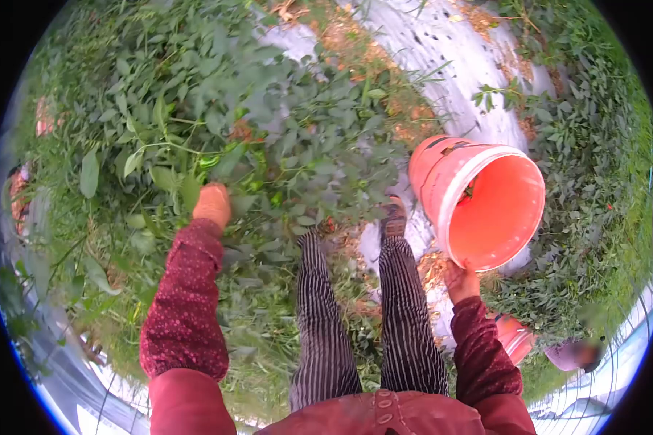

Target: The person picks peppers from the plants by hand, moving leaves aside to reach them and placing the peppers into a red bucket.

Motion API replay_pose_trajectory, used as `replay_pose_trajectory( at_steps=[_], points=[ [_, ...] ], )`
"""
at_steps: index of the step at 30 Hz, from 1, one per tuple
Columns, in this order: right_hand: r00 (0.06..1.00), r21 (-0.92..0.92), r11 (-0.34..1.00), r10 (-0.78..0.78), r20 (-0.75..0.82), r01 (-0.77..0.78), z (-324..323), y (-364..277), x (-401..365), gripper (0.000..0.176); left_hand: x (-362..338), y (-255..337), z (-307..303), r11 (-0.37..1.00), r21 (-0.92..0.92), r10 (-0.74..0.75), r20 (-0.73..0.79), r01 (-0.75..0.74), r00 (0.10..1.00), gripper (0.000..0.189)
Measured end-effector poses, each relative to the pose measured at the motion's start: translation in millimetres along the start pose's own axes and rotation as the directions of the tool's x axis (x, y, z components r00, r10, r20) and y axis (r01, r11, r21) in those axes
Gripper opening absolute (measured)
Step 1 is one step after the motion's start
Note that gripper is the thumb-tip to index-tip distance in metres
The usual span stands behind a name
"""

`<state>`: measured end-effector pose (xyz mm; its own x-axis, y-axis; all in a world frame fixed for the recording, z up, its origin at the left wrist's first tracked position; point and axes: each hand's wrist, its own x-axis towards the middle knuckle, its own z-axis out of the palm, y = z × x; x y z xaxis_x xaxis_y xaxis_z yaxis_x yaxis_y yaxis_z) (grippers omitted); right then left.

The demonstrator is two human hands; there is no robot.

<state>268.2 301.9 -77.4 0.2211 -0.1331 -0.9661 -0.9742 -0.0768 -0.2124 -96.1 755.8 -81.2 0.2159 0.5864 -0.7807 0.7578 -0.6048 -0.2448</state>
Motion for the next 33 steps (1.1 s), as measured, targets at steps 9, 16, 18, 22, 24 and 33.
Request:
replay_pose_trajectory(
  at_steps=[9, 16, 18, 22, 24, 33],
  points=[
    [0.965, -0.188, 0.982, 0.043, 0.259, 0.007, 66, 55, -64, 0.053, -47, -3, 26, 0.991, -0.132, 0.005, -0.160, -0.026, 0.987, 0.025],
    [0.841, -0.472, 0.856, 0.086, 0.534, 0.212, 222, 139, -149, 0.024, -91, 1, 30, 0.949, -0.255, 0.093, -0.329, -0.183, 0.940, 0.048],
    [0.791, -0.544, 0.783, 0.113, 0.601, 0.301, 245, 158, -140, 0.024, -90, -1, 21, 0.948, -0.277, 0.106, -0.186, -0.155, 0.977, 0.070],
    [0.768, -0.523, 0.773, 0.074, 0.636, 0.359, 296, 196, -91, 0.023, -86, -5, 34, 0.958, -0.240, 0.119, -0.164, -0.157, 0.979, 0.071],
    [0.721, -0.616, 0.516, -0.007, 0.693, 0.596, 307, 233, -33, 0.031, -86, -2, 38, 0.950, -0.275, 0.093, -0.205, -0.148, 0.974, 0.068],
    [0.819, -0.814, -0.096, 0.047, 0.572, 0.573, 338, 272, -13, 0.041, -91, -1, 60, 0.911, -0.310, 0.156, -0.357, -0.274, 0.921, 0.059]
  ],
)
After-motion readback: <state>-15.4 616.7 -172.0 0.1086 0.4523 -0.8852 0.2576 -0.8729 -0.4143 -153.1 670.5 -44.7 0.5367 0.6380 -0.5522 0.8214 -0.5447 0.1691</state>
